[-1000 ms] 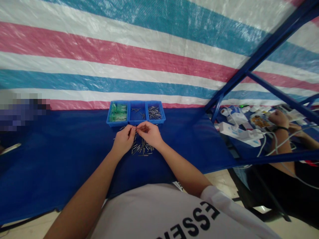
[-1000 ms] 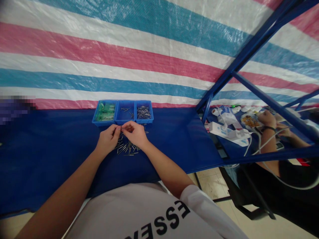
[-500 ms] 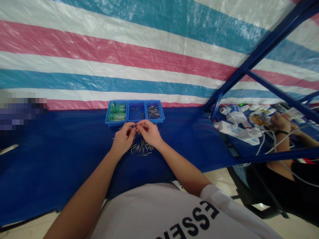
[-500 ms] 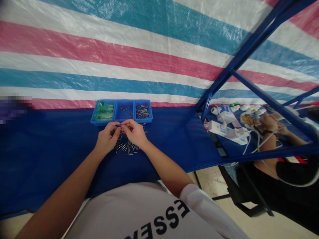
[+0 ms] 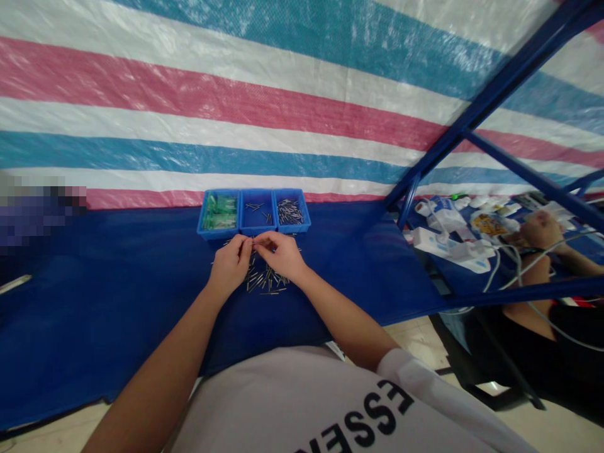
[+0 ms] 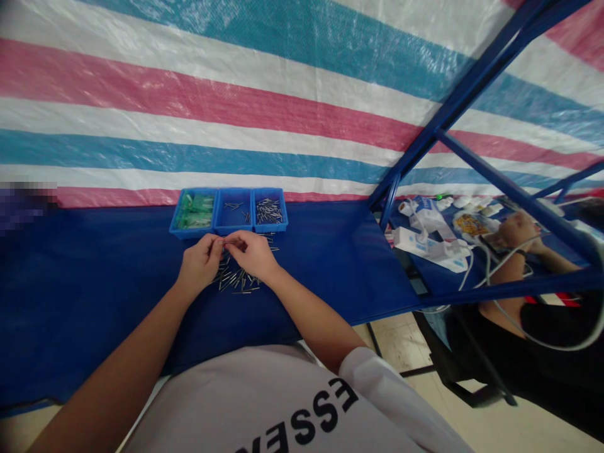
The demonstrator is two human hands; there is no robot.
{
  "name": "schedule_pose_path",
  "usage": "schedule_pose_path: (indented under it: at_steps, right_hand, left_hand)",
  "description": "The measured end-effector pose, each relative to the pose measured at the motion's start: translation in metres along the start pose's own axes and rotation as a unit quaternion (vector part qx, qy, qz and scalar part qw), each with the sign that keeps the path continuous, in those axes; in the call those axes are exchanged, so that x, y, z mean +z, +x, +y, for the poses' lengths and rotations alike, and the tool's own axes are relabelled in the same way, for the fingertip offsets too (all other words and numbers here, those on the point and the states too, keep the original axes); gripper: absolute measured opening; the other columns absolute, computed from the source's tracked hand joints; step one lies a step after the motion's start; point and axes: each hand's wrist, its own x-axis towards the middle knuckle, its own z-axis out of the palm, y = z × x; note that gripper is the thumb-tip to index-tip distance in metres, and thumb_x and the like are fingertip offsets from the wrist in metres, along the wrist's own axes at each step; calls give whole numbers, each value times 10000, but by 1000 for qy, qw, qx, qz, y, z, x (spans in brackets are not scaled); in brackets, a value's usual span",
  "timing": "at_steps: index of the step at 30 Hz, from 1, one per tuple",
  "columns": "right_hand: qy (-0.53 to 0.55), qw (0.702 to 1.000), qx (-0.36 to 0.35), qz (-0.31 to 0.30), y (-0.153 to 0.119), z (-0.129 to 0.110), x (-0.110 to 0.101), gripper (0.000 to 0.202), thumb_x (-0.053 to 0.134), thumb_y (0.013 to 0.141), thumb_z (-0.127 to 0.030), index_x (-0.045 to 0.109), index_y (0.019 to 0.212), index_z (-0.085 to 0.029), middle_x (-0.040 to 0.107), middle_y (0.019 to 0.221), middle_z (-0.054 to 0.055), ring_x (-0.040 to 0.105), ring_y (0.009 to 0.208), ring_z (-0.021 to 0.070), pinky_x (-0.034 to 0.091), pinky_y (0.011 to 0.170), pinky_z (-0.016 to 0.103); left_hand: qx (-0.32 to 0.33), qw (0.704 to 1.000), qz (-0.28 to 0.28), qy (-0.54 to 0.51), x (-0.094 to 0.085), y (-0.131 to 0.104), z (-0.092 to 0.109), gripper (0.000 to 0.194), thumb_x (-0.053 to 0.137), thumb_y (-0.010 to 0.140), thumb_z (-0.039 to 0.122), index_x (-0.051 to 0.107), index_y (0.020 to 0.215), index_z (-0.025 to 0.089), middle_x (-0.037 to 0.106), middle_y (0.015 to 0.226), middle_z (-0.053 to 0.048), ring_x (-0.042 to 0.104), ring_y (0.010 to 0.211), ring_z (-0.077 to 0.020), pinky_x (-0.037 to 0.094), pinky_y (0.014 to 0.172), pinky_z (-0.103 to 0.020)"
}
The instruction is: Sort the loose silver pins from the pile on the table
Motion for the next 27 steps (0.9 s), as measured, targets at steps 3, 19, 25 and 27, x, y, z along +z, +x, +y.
schedule_pose_path:
  at_steps: [3,19,25,27]
  right_hand:
    - [-25,1000,5,1,0,-2,-2,147,611,842,-283,693,902,-178,713,812,20,630,696,116,493,680,242]
    - [-95,995,-17,28,0,-9,-6,204,556,893,-319,703,867,-180,680,802,37,591,740,138,450,702,262]
    - [-83,996,-30,34,0,-11,-7,154,600,865,-294,705,813,-194,653,779,29,584,742,134,465,717,262]
    - [-76,996,-20,39,0,-12,-6,141,614,854,-301,706,817,-200,662,790,29,589,744,136,472,718,264]
  left_hand:
    - [2,1000,2,-14,0,0,1,314,385,948,408,600,901,184,631,692,-1,585,613,-136,421,628,-244]
    - [23,998,9,-61,0,-2,3,210,508,886,392,579,897,195,521,620,51,485,526,-92,390,550,-213]
    - [22,996,22,-83,3,-2,0,193,553,860,384,569,898,195,522,603,57,501,539,-92,405,561,-211]
    - [22,996,23,-87,3,-2,0,199,562,854,384,571,919,196,522,599,60,501,537,-94,410,567,-215]
